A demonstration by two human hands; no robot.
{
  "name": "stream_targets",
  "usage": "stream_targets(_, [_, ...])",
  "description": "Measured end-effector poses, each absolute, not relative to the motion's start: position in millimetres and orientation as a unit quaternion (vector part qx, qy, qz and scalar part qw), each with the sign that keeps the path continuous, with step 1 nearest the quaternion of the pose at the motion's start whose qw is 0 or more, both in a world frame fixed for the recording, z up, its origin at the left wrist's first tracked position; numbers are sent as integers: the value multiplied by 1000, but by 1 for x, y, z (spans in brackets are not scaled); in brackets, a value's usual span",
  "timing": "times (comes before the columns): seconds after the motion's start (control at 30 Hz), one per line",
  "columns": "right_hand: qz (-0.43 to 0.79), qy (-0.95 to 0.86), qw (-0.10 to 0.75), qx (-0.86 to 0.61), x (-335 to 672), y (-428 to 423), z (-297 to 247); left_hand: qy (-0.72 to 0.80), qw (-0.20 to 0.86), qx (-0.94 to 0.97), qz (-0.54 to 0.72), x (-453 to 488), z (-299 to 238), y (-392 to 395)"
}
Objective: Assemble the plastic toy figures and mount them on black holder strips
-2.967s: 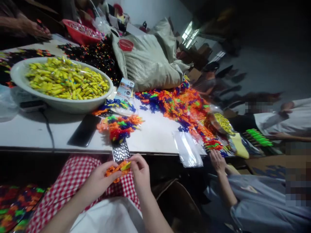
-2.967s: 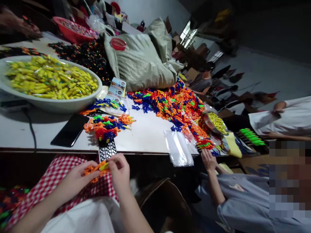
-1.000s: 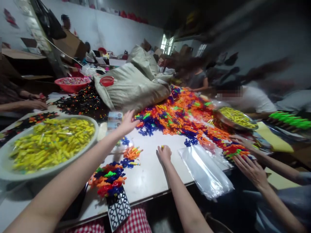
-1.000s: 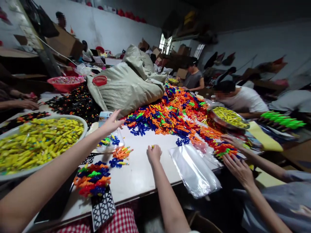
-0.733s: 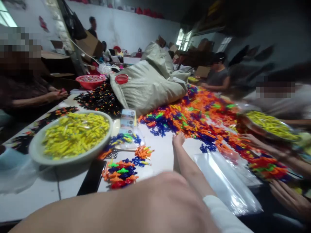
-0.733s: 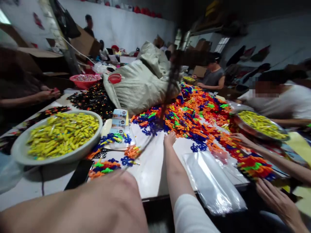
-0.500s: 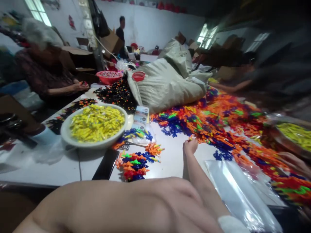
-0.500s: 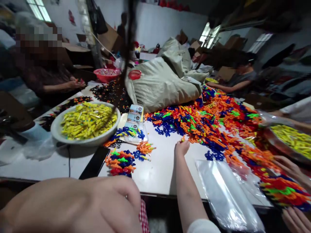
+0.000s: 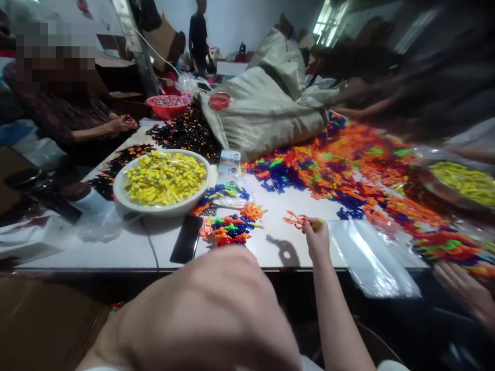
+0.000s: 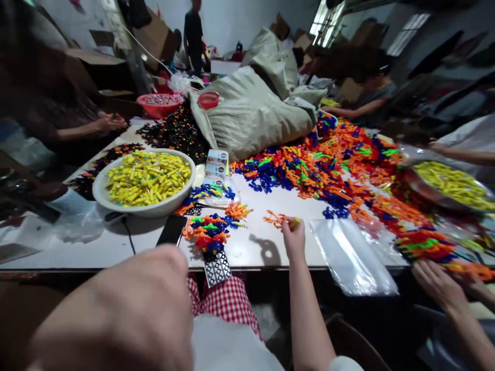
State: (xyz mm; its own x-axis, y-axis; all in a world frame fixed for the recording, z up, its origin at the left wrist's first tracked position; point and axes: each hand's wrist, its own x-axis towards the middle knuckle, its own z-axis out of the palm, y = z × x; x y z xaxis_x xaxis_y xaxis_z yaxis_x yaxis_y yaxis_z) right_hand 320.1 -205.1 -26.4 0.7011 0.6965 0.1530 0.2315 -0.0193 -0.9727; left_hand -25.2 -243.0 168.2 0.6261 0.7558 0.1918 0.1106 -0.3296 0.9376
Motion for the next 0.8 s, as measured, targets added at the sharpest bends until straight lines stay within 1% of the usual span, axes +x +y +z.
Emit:
stream_targets(0.03, [234,-384,630,-634,305,-216,-8,268,473,773,327,-18,163,-235])
stream_targets(0.07, [280,-428,627,-587,288,-227,9,255,439,794,333,-8,154,-230])
stream_targets(0.13, [350,-501,590,-528,254,-247,39,269,388,816,334,13,126,-223])
stream_targets(0.27, [390,-574,534,-483,203,-268,72,313,397,809,299,34,79,-221])
stream_targets(0.33, [416,-565,538,-467,190,-271,75,332,418,792,296,32,70,-220])
stream_targets(0.4, [420,-537,569,-460,186,-270,73,334,431,786,292,26,68,-219])
stream_targets(0.47, [396,-502,611,-467,188,-267,69,327,427,790,294,20,69,-217])
stream_targets(0.53, [372,-476,632,-485,193,-266,64,333,411,791,308,17,68,-215])
stream_targets(0.67, [367,-483,603,-518,205,-267,55,348,404,779,329,18,64,-214])
stream_targets(0.73, [376,-475,610,-511,208,-268,50,369,432,747,346,20,62,-215])
stream_targets(0.8, [396,-450,631,-492,209,-270,46,392,496,679,373,24,62,-216])
